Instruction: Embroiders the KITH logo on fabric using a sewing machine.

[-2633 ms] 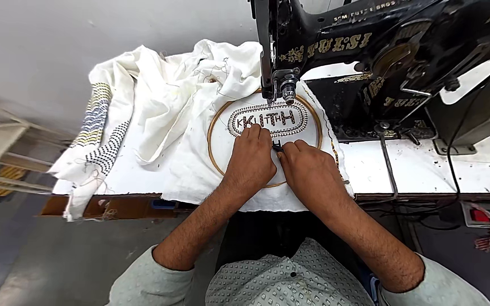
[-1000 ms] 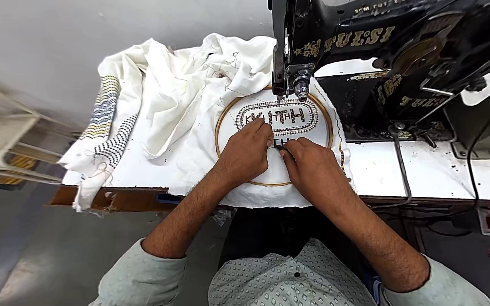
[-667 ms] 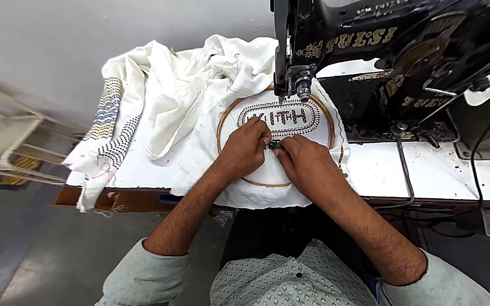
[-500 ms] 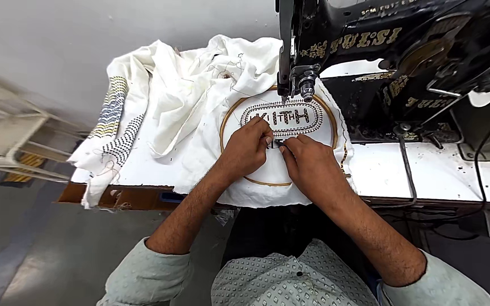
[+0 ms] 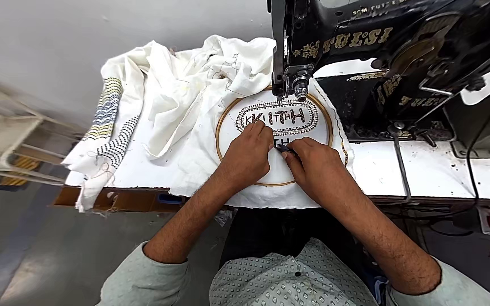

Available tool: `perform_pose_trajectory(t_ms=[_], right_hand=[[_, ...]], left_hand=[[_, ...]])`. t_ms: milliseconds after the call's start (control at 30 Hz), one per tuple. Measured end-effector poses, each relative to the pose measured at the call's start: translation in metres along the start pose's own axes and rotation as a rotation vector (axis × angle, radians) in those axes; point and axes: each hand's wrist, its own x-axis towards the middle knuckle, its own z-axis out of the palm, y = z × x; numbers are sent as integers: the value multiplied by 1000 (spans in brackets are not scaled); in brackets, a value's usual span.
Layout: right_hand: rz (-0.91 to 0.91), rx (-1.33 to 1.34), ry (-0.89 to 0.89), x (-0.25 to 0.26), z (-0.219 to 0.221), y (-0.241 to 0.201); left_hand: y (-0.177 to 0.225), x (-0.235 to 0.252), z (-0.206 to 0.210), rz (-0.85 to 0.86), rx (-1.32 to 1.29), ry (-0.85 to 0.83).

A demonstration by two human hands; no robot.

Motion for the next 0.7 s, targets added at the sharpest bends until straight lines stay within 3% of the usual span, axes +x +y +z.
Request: perform_pose_trajectory(t_ms=[100, 400, 700], right_hand=[[-33, 15, 2, -1, 0, 2], [-4, 7, 80, -3, 7, -7], [-69, 44, 1, 6, 11, -6]], left_hand=[[-6, -2, -2, -3, -122, -5], [-6, -5, 0, -14, -154, 27], [-8, -5, 0, -50, -186, 7]])
